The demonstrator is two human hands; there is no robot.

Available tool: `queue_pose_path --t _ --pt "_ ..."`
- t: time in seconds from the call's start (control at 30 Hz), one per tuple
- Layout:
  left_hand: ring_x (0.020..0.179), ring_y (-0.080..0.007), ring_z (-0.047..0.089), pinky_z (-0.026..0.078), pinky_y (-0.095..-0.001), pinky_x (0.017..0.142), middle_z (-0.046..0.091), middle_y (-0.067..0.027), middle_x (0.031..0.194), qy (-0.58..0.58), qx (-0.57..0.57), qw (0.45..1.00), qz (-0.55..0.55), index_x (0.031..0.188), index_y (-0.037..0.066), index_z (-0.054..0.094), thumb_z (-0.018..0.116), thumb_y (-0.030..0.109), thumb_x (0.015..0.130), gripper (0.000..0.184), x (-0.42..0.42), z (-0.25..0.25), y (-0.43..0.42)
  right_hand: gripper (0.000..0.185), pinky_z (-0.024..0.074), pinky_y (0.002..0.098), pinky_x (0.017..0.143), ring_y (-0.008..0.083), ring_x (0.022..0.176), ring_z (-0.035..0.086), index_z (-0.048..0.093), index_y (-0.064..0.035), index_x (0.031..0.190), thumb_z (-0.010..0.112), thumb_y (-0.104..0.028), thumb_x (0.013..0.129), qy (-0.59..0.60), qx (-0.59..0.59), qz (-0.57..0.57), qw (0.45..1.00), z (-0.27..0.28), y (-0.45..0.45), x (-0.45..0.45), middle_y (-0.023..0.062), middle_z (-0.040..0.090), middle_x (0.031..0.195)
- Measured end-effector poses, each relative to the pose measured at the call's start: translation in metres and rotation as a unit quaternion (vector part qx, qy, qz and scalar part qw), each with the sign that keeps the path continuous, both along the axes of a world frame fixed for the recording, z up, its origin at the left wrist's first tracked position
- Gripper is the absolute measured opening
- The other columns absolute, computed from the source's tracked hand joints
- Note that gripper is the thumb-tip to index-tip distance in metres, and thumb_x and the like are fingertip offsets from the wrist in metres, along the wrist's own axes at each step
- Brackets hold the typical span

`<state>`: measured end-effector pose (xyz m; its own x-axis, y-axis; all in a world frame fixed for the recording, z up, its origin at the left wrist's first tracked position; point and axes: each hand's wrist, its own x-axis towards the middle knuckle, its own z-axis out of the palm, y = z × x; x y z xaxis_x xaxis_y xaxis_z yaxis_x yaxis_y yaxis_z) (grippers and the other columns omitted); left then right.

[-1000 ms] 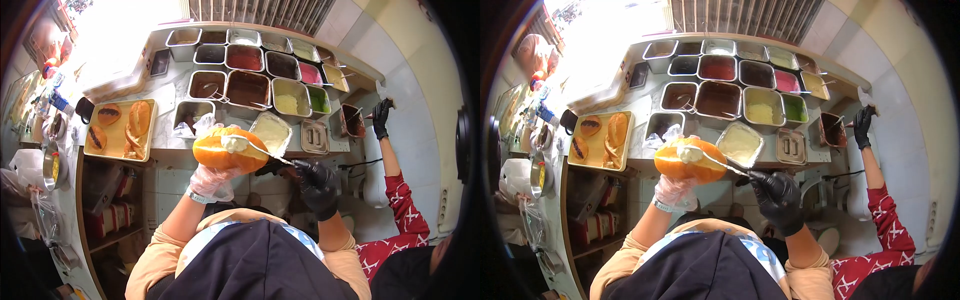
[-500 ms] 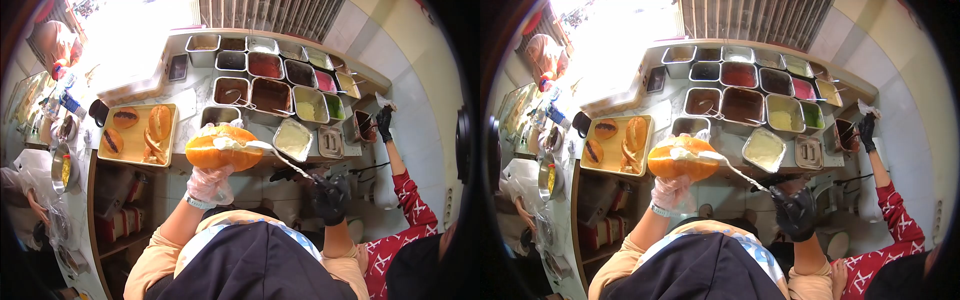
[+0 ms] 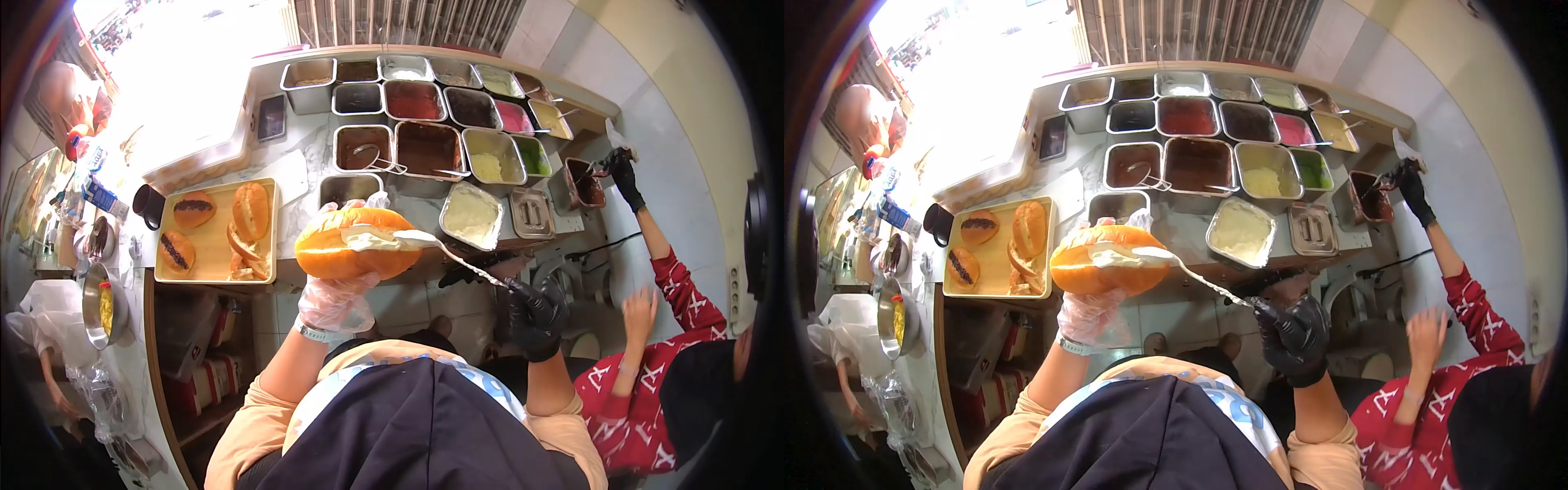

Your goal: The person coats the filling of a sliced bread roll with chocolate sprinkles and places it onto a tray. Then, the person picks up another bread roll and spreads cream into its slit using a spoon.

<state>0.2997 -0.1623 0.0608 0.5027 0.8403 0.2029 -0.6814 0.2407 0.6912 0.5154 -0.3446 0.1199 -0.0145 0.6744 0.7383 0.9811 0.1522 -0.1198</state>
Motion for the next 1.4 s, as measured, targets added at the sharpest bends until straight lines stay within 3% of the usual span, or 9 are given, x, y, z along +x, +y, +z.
queue_pose_path --t 0.1,0.2,0.4,0.6,0.9,1.0,1.1,1.3,1.4 --pt "0.130 -0.0255 0.040 0.038 -0.0427 0.107 0.037 -0.0086 0.143 0.048 0.056 0.997 -0.026 0.141 0.015 0.026 0.088 0.004 0.056 0.106 0.007 -0.015 0.006 0.034 0.0386 0.0344 0.051 0.0223 0.056 0.047 0.069 -0.0121 0.106 0.071 -0.001 0.074 0.030 -0.006 0.007 0.999 0.001 0.005 -0.008 0.0037 0.041 0.065" --pt "0.131 -0.0250 0.040 0.039 -0.0410 0.106 0.040 -0.0083 0.142 0.004 0.020 0.999 -0.036 0.141 0.015 0.027 0.084 -0.001 0.062 0.099 0.009 -0.009 -0.004 0.031 0.0361 0.0336 0.050 0.0214 0.054 0.047 0.070 -0.0117 0.104 0.072 -0.001 0.075 -0.003 0.007 0.024 1.000 -0.018 0.014 -0.007 0.0030 0.043 0.064" --pt "0.124 -0.0232 0.049 0.047 -0.0371 0.099 0.044 -0.0092 0.137 -0.066 -0.195 0.973 -0.102 0.139 0.013 0.035 0.070 -0.015 0.068 0.084 -0.003 0.004 -0.016 0.033 0.0467 0.0373 0.060 0.0243 0.061 0.049 0.069 -0.0136 0.107 0.069 -0.002 0.076 0.005 0.042 -0.007 0.999 -0.045 -0.007 0.011 0.0059 0.043 0.072" --pt "0.119 -0.0290 0.053 0.046 -0.0454 0.102 0.054 -0.0154 0.124 -0.081 -0.228 0.964 -0.115 0.128 0.001 0.046 0.064 -0.014 0.073 0.060 0.004 -0.009 -0.020 0.037 0.0436 0.0370 0.058 0.0231 0.059 0.046 0.068 -0.0165 0.111 0.069 -0.005 0.075 -0.024 0.003 -0.025 0.999 -0.033 0.002 -0.001 0.0029 0.042 0.069" --pt "0.119 -0.0300 0.052 0.044 -0.0466 0.104 0.052 -0.0155 0.126 -0.160 -0.266 0.944 -0.108 0.130 0.001 0.043 0.062 -0.015 0.073 0.062 0.004 0.003 -0.015 0.031 0.0414 0.0351 0.055 0.0221 0.057 0.046 0.069 -0.0149 0.105 0.071 -0.004 0.076 -0.017 -0.018 -0.059 0.998 -0.032 -0.020 0.009 0.0025 0.042 0.064" --pt "0.124 -0.0283 0.048 0.045 -0.0469 0.103 0.046 -0.0107 0.135 -0.134 -0.230 0.960 -0.086 0.137 0.013 0.036 0.067 -0.018 0.069 0.081 0.006 0.011 -0.012 0.020 0.0425 0.0342 0.057 0.0226 0.059 0.050 0.070 -0.0099 0.098 0.070 -0.004 0.079 0.070 0.000 -0.099 0.993 -0.029 -0.027 0.010 0.0045 0.049 0.067" --pt "0.129 -0.0268 0.043 0.040 -0.0453 0.107 0.039 -0.0084 0.141 -0.077 -0.072 0.992 -0.061 0.140 0.019 0.029 0.071 -0.017 0.065 0.094 0.011 0.013 -0.008 0.013 0.0445 0.0339 0.059 0.0232 0.065 0.056 0.070 -0.0065 0.095 0.069 -0.003 0.082 0.181 0.023 -0.111 0.977 -0.023 -0.025 -0.004 0.0075 0.058 0.074" --pt "0.132 -0.0238 0.039 0.034 -0.0405 0.110 0.037 -0.0071 0.143 -0.016 -0.017 1.000 0.016 0.141 0.017 0.028 0.076 -0.011 0.065 0.095 0.020 0.012 -0.014 0.018 0.0464 0.0350 0.059 0.0239 0.065 0.059 0.070 -0.0095 0.095 0.071 -0.004 0.078 0.228 0.006 -0.056 0.972 -0.018 -0.006 -0.028 0.0075 0.061 0.074" --pt "0.131 -0.0216 0.039 0.029 -0.0380 0.112 0.036 -0.0077 0.144 0.102 0.106 0.987 0.065 0.142 0.014 0.024 0.080 -0.003 0.066 0.097 0.019 0.000 -0.008 0.022 0.0460 0.0361 0.057 0.0251 0.062 0.057 0.071 -0.0113 0.097 0.072 -0.004 0.076 0.204 -0.030 -0.051 0.977 -0.018 -0.005 -0.041 0.0066 0.060 0.073"
